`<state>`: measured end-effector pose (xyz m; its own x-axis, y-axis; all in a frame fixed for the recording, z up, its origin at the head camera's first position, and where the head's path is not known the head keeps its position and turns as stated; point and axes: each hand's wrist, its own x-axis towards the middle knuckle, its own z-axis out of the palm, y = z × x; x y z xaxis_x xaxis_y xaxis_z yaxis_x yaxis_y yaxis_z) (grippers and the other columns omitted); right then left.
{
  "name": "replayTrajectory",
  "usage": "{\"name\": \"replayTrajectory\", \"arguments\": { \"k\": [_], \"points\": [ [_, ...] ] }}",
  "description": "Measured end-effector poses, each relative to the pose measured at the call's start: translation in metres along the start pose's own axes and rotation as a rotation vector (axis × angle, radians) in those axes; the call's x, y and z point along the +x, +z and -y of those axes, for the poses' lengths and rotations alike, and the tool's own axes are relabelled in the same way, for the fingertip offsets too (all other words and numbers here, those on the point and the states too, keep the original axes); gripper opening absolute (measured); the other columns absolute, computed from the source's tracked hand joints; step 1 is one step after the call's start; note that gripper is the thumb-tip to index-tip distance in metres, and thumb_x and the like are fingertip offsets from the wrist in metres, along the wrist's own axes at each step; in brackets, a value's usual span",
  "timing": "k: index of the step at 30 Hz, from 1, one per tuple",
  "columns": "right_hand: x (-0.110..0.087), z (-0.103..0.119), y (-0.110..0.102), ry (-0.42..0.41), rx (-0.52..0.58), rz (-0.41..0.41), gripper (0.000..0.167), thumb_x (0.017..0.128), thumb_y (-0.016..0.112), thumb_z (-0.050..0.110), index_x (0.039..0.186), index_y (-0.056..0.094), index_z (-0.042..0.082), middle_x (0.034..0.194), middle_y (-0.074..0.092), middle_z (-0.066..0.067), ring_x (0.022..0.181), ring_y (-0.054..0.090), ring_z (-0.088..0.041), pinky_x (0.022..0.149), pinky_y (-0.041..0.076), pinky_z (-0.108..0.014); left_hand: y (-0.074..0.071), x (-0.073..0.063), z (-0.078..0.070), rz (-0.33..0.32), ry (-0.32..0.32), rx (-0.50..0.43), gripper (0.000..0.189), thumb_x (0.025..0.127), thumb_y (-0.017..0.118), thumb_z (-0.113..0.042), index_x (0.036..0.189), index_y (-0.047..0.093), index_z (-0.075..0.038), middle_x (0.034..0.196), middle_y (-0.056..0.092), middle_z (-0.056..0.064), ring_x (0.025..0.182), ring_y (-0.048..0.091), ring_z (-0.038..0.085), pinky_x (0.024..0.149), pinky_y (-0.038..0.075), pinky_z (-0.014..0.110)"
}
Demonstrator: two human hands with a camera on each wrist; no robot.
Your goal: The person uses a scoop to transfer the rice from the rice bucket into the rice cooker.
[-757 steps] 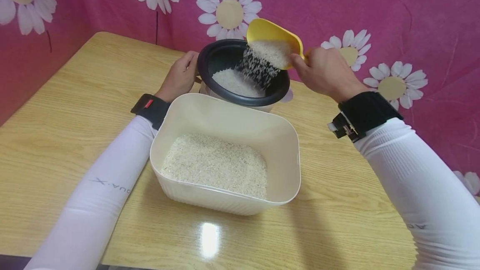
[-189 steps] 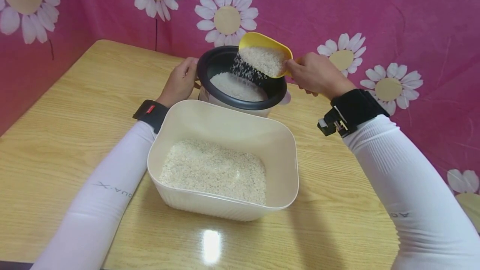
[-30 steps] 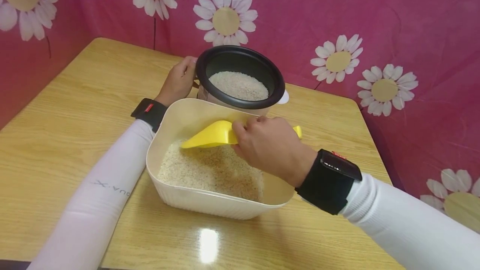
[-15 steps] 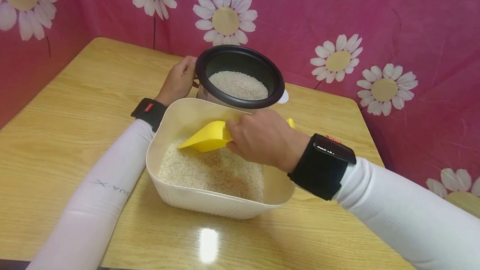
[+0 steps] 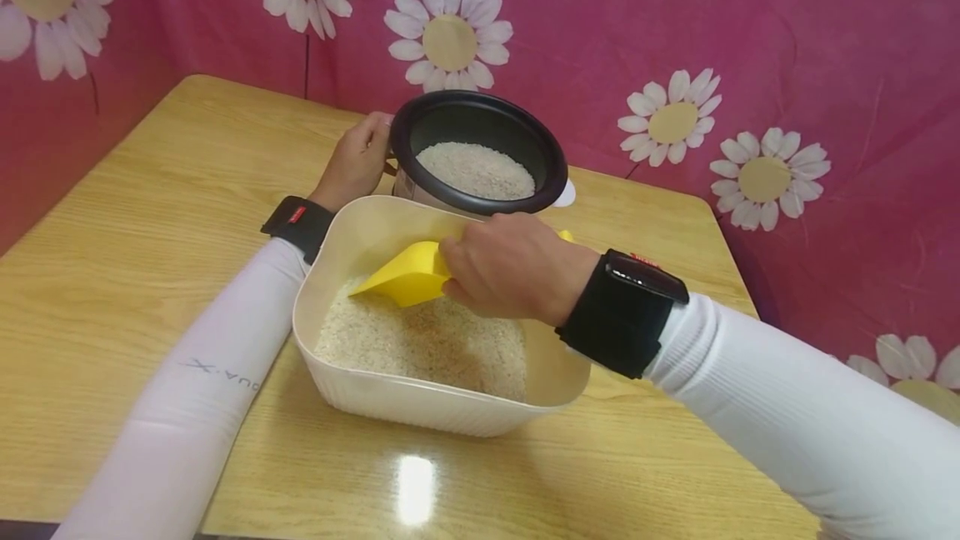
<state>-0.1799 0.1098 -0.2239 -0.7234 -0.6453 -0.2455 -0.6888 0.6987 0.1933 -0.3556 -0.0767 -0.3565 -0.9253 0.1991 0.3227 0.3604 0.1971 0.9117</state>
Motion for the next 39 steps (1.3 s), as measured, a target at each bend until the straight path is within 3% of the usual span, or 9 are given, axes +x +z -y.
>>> {"name": "replayTrajectory", "arguments": {
  "k": [13, 22, 39],
  "points": [
    [0.012, 0.001, 0.001, -0.011, -0.029, 0.012, 0.03, 0.096, 0.072, 0.038, 0.097, 0.065, 0.01, 0.072, 0.061, -0.001, 0.054, 0.052, -0.014, 0.06, 0.059, -0.027, -0.001, 0.0, 0.001, 0.0, -0.006, 0.024, 0.043, 0.112, 0.039, -0.039, 0.138, 0.055, -0.009, 0.125, 0.064, 0.017, 0.112, 0.061, 0.028, 0.102, 0.06, 0.044],
    [0.02, 0.003, -0.001, 0.012, -0.024, 0.059, 0.033, 0.095, 0.073, 0.042, 0.103, 0.069, 0.011, 0.082, 0.068, -0.003, 0.06, 0.057, -0.015, 0.07, 0.064, -0.029, 0.0, 0.0, 0.0, -0.003, 0.009, 0.02, 0.042, 0.112, 0.038, -0.038, 0.136, 0.056, -0.008, 0.122, 0.064, 0.016, 0.109, 0.06, 0.027, 0.1, 0.059, 0.044],
    [0.021, -0.005, 0.023, 0.004, 0.09, 0.018, 0.024, 0.095, 0.073, 0.036, 0.099, 0.069, 0.012, 0.078, 0.066, 0.0, 0.066, 0.057, -0.015, 0.069, 0.057, -0.025, 0.001, -0.001, -0.002, -0.016, 0.007, 0.008, 0.041, 0.112, 0.04, -0.036, 0.135, 0.057, -0.007, 0.119, 0.063, 0.018, 0.108, 0.062, 0.027, 0.098, 0.061, 0.045]
  ]
}}
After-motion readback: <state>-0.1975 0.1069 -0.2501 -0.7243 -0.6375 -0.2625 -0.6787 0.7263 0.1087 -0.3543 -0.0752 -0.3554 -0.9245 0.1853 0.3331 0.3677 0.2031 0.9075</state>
